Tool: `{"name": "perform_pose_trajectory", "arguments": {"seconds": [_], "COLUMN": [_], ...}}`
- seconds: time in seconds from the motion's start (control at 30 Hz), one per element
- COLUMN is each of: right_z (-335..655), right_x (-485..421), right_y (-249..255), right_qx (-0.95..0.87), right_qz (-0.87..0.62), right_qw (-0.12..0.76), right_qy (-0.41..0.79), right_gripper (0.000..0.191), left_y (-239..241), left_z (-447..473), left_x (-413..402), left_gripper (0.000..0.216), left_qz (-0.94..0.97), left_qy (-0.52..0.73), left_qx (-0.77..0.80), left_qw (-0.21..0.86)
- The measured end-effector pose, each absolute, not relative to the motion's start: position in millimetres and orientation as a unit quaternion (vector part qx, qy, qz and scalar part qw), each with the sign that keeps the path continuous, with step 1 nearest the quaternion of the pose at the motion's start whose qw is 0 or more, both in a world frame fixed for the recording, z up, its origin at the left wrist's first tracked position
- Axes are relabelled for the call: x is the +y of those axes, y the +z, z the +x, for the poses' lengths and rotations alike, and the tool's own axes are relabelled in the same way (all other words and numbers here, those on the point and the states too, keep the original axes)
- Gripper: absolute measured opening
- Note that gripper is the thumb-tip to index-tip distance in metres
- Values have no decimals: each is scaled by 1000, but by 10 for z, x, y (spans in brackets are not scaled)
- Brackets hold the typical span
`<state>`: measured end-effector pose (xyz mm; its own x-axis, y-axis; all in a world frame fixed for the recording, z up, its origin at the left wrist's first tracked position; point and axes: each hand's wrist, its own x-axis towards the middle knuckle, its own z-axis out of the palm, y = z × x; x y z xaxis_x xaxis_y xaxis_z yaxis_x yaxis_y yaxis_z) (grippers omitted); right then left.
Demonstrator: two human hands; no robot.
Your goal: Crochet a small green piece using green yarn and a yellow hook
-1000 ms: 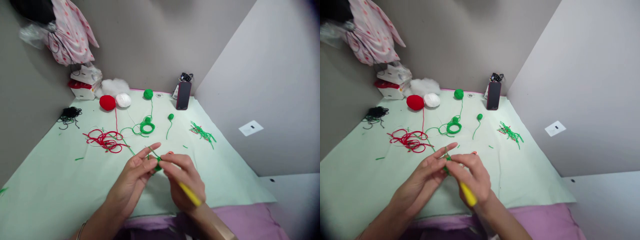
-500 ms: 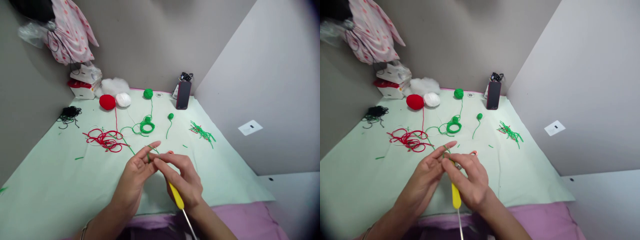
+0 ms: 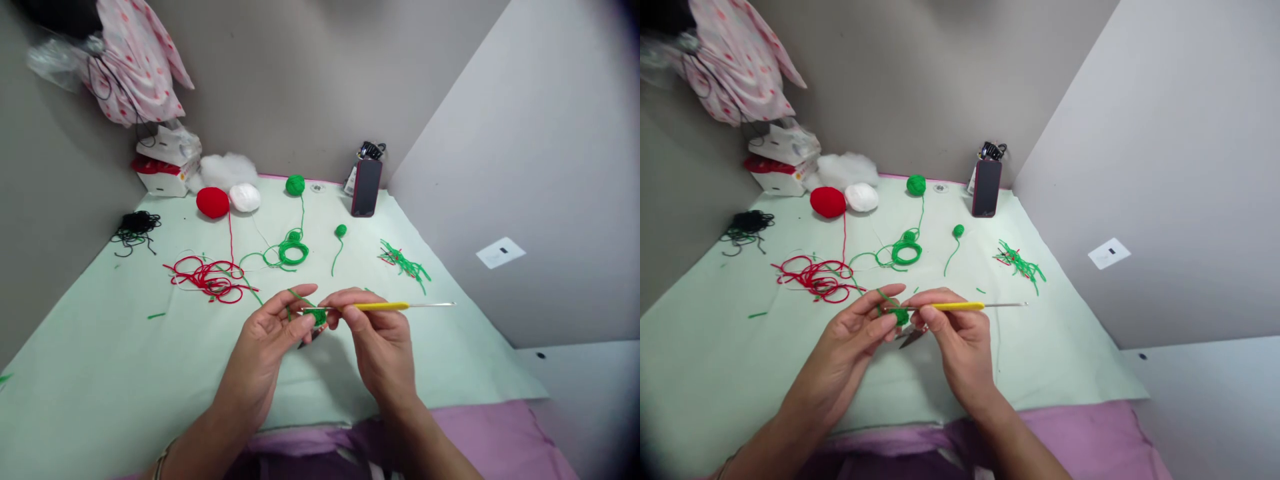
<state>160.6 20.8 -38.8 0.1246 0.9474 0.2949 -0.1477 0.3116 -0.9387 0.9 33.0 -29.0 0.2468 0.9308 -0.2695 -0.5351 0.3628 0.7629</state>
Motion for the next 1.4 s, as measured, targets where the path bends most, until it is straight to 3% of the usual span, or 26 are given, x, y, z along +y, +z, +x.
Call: {"name": "perform_pose_trajectory", "arguments": {"seconds": [0.2, 0.33, 0.53, 0.7, 0.77, 0.9, 1.03, 1.1, 1.23, 1.4], "right_z": [1607, 1621, 1626, 1603, 1594, 1609, 1627, 1607, 1543, 1569], "right_x": [241, 211, 117, 75, 69, 96, 179, 210, 187, 113], "right_y": [-349, -343, -340, -422, -448, -409, -341, -331, -346, -384], "right_qx": [-441, -481, -603, -744, -762, -702, -562, -543, -593, -713], "right_qz": [-361, -380, -397, -383, -390, -410, -401, -393, -405, -424], "right_qw": [650, 641, 630, 543, 517, 575, 649, 648, 629, 552], "right_qy": [503, 461, 287, 77, 5, 94, 319, 363, 298, 89], "right_gripper": [19, 19, 22, 32, 37, 30, 20, 18, 19, 33], "left_y": [-280, -291, -306, -326, -320, -296, -281, -281, -293, -262], "left_z": [-32, -44, -29, -17, -8, -17, -39, -32, 18, 55], "left_x": [336, 327, 314, 292, 294, 331, 347, 331, 297, 321], "left_gripper": [25, 26, 22, 32, 41, 52, 47, 43, 38, 52], "left_qz": [252, 260, 324, 365, 331, 220, 217, 238, 268, 225], "left_qy": [462, 461, 499, 527, 516, 442, 460, 469, 490, 480], "left_qx": [348, 355, 384, 407, 387, 319, 324, 325, 345, 337], "left_qw": [776, 771, 706, 651, 689, 809, 798, 786, 754, 778]}}
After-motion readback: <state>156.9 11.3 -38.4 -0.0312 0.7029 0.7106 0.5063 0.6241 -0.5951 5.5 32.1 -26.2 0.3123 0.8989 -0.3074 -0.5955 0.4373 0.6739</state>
